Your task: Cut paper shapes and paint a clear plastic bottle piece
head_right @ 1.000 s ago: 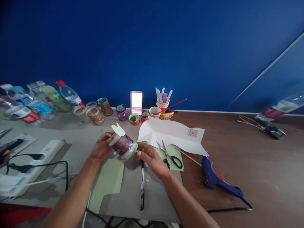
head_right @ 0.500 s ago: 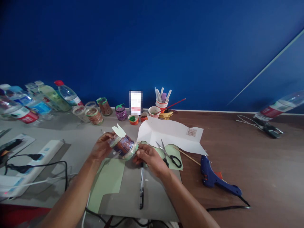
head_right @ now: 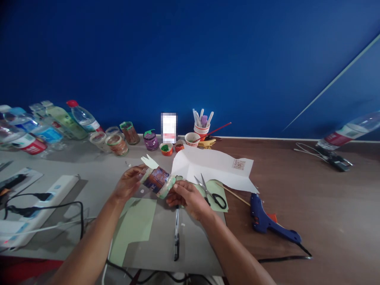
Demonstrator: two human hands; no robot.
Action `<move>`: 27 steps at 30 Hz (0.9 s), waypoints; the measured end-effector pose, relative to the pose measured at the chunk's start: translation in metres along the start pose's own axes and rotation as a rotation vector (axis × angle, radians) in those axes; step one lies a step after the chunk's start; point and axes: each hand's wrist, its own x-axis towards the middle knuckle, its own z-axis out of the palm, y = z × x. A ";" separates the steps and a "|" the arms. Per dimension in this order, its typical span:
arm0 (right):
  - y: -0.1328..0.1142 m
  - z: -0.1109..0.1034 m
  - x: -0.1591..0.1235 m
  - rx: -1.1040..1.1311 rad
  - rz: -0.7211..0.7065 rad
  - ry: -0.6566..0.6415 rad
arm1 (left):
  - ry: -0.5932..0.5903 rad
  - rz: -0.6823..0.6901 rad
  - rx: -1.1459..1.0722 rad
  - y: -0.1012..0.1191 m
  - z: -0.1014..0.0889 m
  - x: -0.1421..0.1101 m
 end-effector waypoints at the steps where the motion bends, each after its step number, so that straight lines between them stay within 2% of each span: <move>1: 0.000 -0.001 0.000 0.009 0.018 0.005 | 0.005 -0.001 0.009 0.000 0.000 0.000; 7: 0.003 -0.004 0.001 0.060 0.077 0.019 | 0.001 0.004 0.087 -0.002 -0.005 0.000; 16: 0.004 -0.005 0.004 0.008 0.061 0.035 | -0.035 0.030 0.176 -0.007 -0.009 0.002; 22: 0.005 -0.003 0.005 -0.033 -0.009 0.140 | 0.067 0.152 0.187 -0.004 -0.003 0.002; 27: 0.011 -0.004 0.010 -0.166 -0.181 0.293 | 0.089 0.153 0.210 -0.005 -0.004 0.000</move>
